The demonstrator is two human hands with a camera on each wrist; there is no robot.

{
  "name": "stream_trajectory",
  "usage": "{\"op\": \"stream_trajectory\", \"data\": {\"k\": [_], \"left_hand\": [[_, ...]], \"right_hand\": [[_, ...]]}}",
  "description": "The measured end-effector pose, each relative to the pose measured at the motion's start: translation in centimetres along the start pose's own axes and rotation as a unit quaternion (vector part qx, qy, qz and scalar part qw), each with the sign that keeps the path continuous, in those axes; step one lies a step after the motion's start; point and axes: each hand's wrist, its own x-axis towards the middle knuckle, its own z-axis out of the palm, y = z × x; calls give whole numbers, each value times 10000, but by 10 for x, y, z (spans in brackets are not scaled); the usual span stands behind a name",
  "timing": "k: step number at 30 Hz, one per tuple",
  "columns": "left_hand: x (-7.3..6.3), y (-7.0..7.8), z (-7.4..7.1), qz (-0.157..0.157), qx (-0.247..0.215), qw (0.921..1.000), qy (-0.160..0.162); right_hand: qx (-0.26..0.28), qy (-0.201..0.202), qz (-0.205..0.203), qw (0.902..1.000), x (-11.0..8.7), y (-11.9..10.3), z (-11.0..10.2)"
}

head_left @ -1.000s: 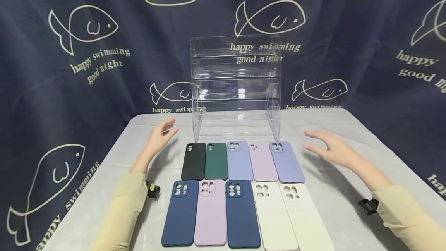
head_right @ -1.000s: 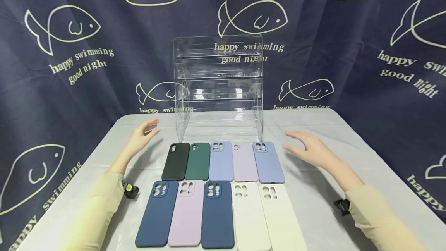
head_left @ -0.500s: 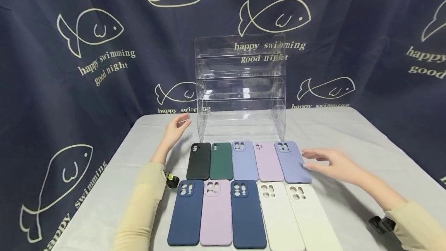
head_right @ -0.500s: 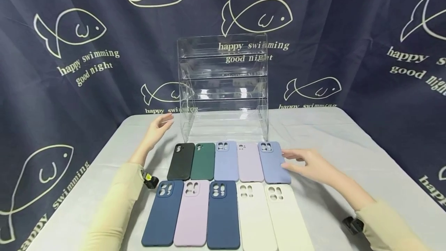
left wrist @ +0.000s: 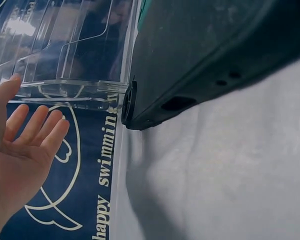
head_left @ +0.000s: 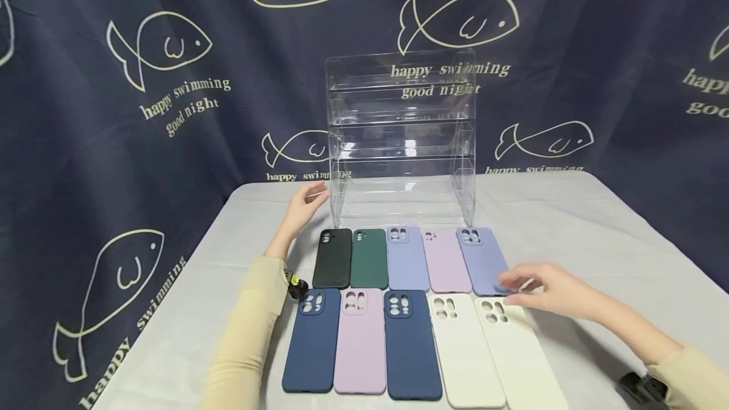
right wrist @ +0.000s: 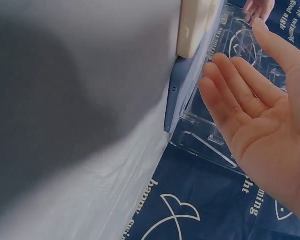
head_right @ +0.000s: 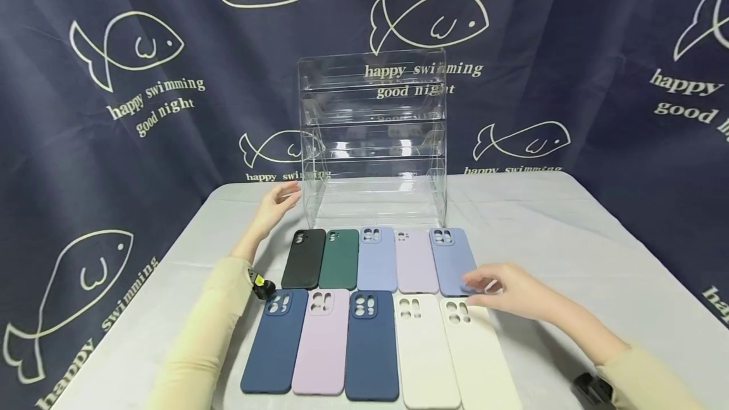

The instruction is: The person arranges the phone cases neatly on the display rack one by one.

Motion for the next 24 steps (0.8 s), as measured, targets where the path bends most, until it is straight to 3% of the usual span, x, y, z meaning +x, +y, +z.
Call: {"op": "stream_trajectory", "data": {"k": [4, 11, 24], "left_hand": [[3, 0, 4, -41, -183, 9998, -117], [4, -2, 5, -15, 106, 9999, -118], [7, 0, 8, -92, -29, 9996, -263]], "right_hand": [[174, -180, -8, 9997, -7, 3, 0], [65, -355, 178, 9992, -8, 2, 4], [-146, -243, 129, 9995, -14, -3, 7]]}}
